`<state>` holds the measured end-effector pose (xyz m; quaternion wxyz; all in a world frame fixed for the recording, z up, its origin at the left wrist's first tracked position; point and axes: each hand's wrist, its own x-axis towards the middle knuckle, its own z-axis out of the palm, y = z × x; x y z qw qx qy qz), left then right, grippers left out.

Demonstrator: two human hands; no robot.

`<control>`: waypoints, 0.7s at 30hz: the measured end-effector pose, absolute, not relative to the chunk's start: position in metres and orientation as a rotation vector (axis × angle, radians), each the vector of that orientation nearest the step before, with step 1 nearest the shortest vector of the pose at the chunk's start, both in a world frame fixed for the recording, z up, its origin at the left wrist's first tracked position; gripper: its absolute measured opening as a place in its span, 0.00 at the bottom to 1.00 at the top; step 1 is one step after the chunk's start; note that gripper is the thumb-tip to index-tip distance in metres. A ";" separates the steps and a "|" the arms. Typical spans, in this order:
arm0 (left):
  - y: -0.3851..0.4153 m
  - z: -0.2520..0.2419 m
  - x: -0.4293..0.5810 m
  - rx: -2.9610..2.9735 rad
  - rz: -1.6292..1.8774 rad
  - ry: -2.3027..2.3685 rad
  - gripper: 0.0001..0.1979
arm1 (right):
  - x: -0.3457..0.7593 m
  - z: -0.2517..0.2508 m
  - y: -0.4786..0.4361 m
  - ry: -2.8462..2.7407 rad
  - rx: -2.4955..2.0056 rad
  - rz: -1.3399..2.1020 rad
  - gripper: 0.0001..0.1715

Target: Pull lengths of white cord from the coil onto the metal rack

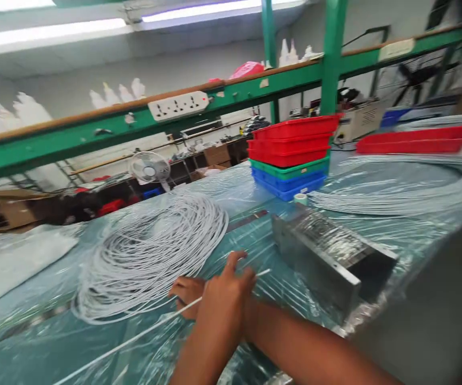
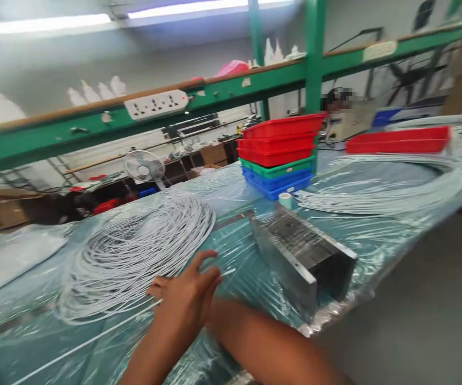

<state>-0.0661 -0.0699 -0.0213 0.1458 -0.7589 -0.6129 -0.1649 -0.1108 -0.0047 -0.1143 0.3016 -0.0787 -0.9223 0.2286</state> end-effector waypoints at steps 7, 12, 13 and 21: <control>0.000 -0.005 -0.002 -2.397 -0.396 -1.946 0.04 | -0.121 -0.123 0.006 -2.523 -0.077 0.541 0.13; 0.000 0.000 0.000 -2.506 -0.473 -1.988 0.05 | -0.122 -0.126 0.007 -2.497 -0.059 0.510 0.13; 0.000 -0.001 -0.001 -2.530 -0.508 -1.969 0.05 | -0.123 -0.127 0.008 -2.494 -0.058 0.512 0.12; 0.003 -0.006 -0.008 -2.640 -0.684 -1.864 0.06 | -0.121 -0.125 0.007 -2.509 -0.065 0.530 0.11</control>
